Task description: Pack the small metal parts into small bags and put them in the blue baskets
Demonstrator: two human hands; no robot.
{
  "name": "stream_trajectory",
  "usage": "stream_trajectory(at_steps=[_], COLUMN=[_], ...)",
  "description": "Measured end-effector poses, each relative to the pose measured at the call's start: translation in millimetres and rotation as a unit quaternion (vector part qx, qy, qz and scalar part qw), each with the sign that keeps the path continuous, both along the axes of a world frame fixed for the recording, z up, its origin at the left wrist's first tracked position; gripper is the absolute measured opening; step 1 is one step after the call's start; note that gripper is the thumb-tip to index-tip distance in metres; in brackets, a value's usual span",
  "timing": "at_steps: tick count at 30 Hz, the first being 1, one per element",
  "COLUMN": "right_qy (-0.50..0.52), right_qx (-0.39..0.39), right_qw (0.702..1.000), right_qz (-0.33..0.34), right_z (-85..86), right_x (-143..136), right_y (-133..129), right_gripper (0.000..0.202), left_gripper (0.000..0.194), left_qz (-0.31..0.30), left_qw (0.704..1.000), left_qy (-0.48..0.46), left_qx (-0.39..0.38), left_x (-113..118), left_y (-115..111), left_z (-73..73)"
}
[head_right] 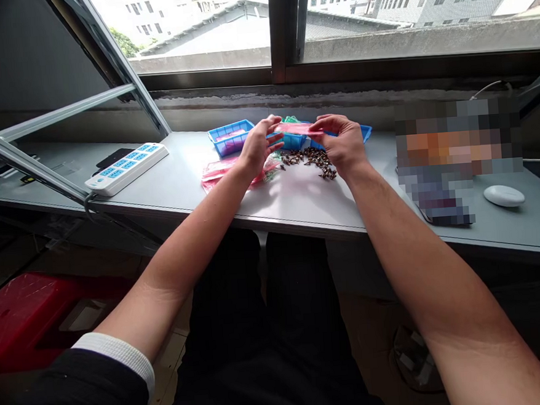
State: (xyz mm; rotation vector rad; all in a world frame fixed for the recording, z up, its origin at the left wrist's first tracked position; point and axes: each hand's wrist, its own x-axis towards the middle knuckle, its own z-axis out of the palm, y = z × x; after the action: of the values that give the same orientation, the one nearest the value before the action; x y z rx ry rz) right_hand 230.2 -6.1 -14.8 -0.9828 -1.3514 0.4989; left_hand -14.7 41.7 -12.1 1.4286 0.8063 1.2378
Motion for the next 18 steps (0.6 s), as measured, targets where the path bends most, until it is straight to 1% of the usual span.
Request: stream_trajectory(at_steps=[1, 3, 4, 6, 7, 8, 11, 12, 14, 15, 16, 18], right_qy=[-0.014, -0.035, -0.043, -0.054, -0.059, -0.064, -0.050, -0.044, -0.038, -0.037, -0.037, -0.034], right_qx=[0.012, 0.029, 0.032, 0.028, 0.022, 0.014, -0.006, -0.015, -0.038, -0.050, -0.059, -0.071], right_qw=[1.000, 0.999, 0.998, 0.998, 0.998, 0.998, 0.999, 0.999, 0.999, 0.998, 0.998, 0.997], right_qz=[-0.012, -0.020, -0.017, -0.008, -0.006, -0.006, -0.010, -0.010, -0.005, -0.001, 0.004, 0.012], right_z=[-1.0, -1.7, -1.5, -0.4, 0.1, 0.5, 0.2, 0.0, 0.1, 0.6, 1.3, 3.3], right_x=[1, 2, 2, 1, 0, 0, -2, -2, -3, -3, -3, -4], right_y=[2, 1, 0, -4, -6, -7, -8, -8, -8, -9, -10, -13], right_gripper=[0.033, 0.037, 0.038, 0.037, 0.036, 0.034, 0.034, 0.035, 0.033, 0.030, 0.028, 0.024], left_gripper=[0.060, 0.067, 0.070, 0.083, 0.084, 0.077, 0.044, 0.039, 0.043, 0.044, 0.044, 0.043], left_qz=[-0.010, -0.028, -0.030, -0.015, 0.006, 0.032, 0.128, 0.165, 0.237, 0.269, 0.297, 0.337], left_qw=[1.000, 0.999, 0.999, 0.997, 0.995, 0.992, 0.976, 0.966, 0.937, 0.924, 0.913, 0.896], left_qy=[-0.011, -0.025, -0.025, -0.015, -0.006, 0.008, 0.071, 0.095, 0.145, 0.166, 0.189, 0.242], left_qx=[-0.012, -0.002, 0.018, 0.073, 0.099, 0.120, 0.161, 0.175, 0.212, 0.217, 0.205, 0.157], left_x=[1, 2, 3, 2, 1, -2, -17, -25, -42, -51, -59, -74], left_y=[4, 9, 11, 14, 16, 17, 24, 26, 28, 28, 26, 21], left_z=[-2.3, -8.1, -11.2, -16.0, -17.1, -16.8, -7.7, -2.6, 8.7, 13.9, 18.4, 24.8])
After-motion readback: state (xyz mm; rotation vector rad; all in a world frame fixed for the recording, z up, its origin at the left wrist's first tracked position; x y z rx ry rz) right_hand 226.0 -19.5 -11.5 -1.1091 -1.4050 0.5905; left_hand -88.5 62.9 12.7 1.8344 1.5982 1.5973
